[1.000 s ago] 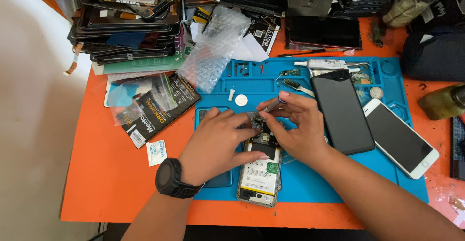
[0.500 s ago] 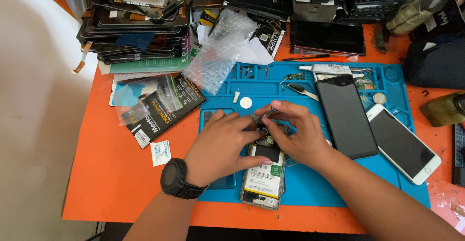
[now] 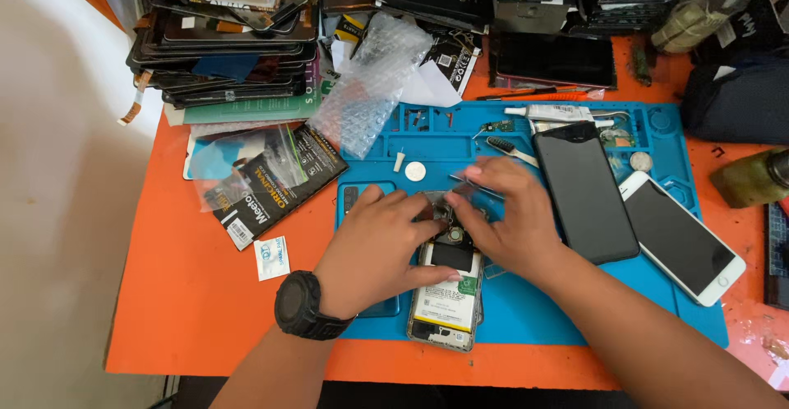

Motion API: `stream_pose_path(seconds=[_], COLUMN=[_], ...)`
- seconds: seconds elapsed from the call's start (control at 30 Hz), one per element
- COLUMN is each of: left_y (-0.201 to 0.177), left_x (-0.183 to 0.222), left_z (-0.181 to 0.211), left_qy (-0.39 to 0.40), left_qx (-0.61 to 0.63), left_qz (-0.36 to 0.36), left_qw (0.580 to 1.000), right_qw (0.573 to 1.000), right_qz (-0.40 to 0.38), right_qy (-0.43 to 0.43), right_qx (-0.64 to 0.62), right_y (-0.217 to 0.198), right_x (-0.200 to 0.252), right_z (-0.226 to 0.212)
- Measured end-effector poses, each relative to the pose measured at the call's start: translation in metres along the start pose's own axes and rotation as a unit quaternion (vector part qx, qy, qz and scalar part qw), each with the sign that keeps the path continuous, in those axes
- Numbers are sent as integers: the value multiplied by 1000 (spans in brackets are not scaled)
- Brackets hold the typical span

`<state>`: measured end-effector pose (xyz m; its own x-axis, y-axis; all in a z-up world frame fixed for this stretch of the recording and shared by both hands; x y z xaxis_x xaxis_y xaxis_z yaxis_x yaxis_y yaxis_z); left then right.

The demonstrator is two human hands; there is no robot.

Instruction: The person disassembles a smartphone by removing the back cover and unscrewing internal components. They use a screwdriver to remove screws from the camera module and battery area, then place the screws on the workbench.

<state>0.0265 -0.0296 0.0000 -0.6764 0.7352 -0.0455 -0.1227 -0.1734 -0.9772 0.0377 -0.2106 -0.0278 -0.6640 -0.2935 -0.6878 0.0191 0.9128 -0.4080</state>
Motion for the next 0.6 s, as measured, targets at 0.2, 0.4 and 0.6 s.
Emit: stream_pose_path(seconds=[0.2, 0.4, 0.6], left_y=[2, -1, 6], left_x=[0, -1, -1], left_z=[2, 6, 5], left_qy=[18, 29, 22], left_qx=[-28, -48, -56], left_qz=[15, 19, 4], left_qw=[999, 998, 998], right_qw=[1000, 999, 994], right_qz=[-5, -11, -34], right_qy=[1, 29, 75], right_qx=[-4, -37, -73], right_y=[3, 3, 6], right_x=[1, 4, -4], right_z=[3, 10, 0])
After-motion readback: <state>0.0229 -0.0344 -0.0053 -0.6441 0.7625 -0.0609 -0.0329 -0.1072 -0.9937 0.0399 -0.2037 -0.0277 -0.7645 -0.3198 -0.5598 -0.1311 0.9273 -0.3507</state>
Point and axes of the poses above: each hand's wrist, its own x-axis away from the middle knuckle, its own y-axis out of the palm, z = x × y, the point moved 4 cm from there along -x, towards the middle knuckle, and after that the axes turned 10 degrees about -x, right-handed, at the moved point
